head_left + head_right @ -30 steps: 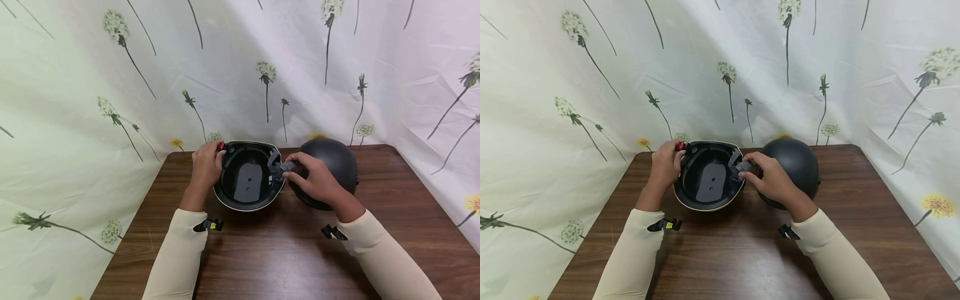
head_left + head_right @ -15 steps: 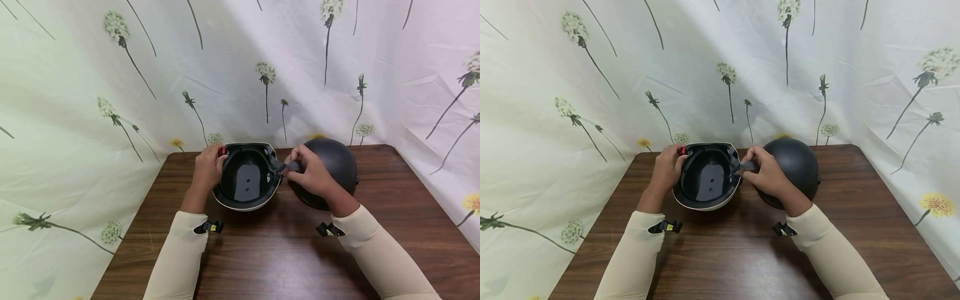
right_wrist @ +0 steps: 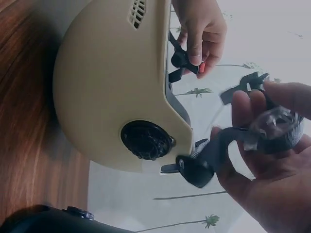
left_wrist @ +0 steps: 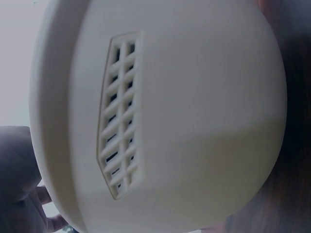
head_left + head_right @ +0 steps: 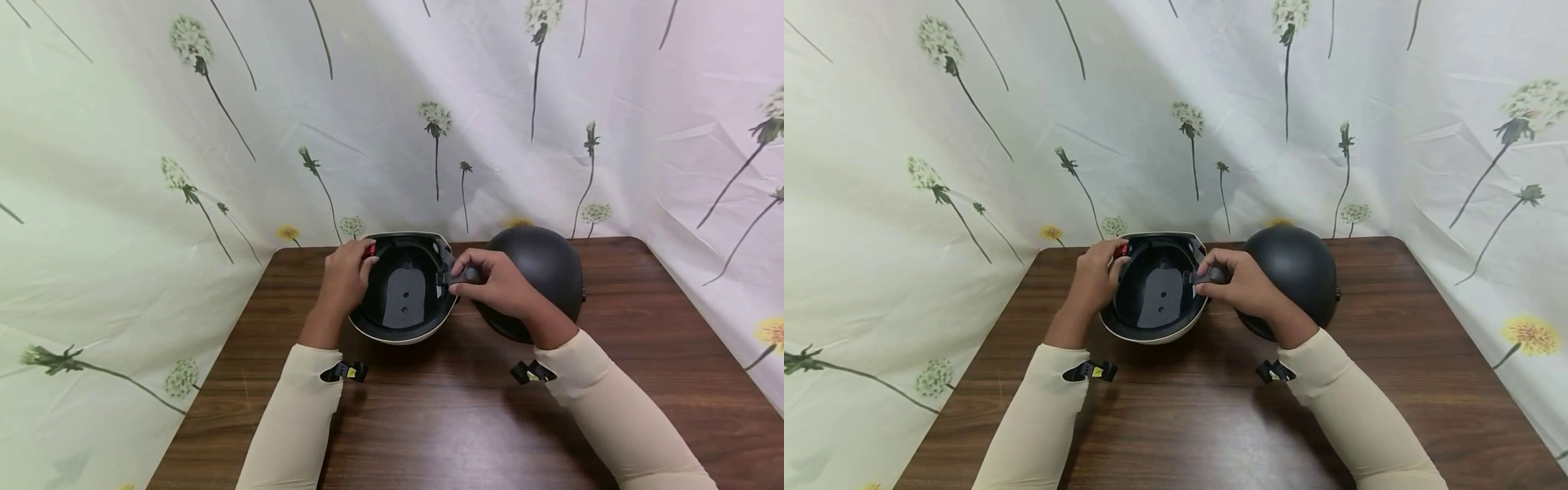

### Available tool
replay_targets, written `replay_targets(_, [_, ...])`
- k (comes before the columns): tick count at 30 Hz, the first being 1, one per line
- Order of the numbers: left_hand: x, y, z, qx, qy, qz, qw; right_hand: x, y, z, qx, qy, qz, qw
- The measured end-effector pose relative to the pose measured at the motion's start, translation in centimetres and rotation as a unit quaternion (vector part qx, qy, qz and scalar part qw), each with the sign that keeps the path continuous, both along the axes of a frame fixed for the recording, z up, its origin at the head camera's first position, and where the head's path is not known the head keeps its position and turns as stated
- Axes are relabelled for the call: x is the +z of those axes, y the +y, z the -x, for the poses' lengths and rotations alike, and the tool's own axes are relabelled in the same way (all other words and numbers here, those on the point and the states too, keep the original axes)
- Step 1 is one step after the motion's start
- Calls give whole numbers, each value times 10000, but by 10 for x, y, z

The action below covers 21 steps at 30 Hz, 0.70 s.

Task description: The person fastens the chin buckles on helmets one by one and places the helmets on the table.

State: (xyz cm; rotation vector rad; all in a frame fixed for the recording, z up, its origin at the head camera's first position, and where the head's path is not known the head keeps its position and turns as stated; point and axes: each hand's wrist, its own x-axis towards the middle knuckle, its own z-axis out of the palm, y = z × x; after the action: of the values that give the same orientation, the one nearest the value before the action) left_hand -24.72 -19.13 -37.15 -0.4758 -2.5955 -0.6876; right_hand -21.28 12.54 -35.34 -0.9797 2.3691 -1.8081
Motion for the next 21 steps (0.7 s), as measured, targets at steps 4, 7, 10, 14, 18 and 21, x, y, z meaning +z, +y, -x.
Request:
replay_targets(4, [0, 1, 0, 9, -11, -11, 10000, -2, -4, 2, -351, 93, 70, 9993])
replay_targets(7, [0, 1, -1, 32, -47, -3, 10000, -3, -8, 3, -560, 178, -19, 9983])
replay_targets(10, [-1, 1, -1, 30, -73, -13, 10000, -2, -12, 4, -569, 241, -200, 9979])
replay_targets(14, [-3, 2, 0, 8, -93, -30, 10000, -1, -18, 7, -438, 308, -304, 9981])
replay_targets(18, [-4, 4, 0, -1, -80, -57, 10000, 0, -25, 12, -359, 385, -253, 9983])
replay_targets(21, [-6, 4, 2, -19, -61, -74, 10000, 0, -31, 17, -373, 342, -220, 9985])
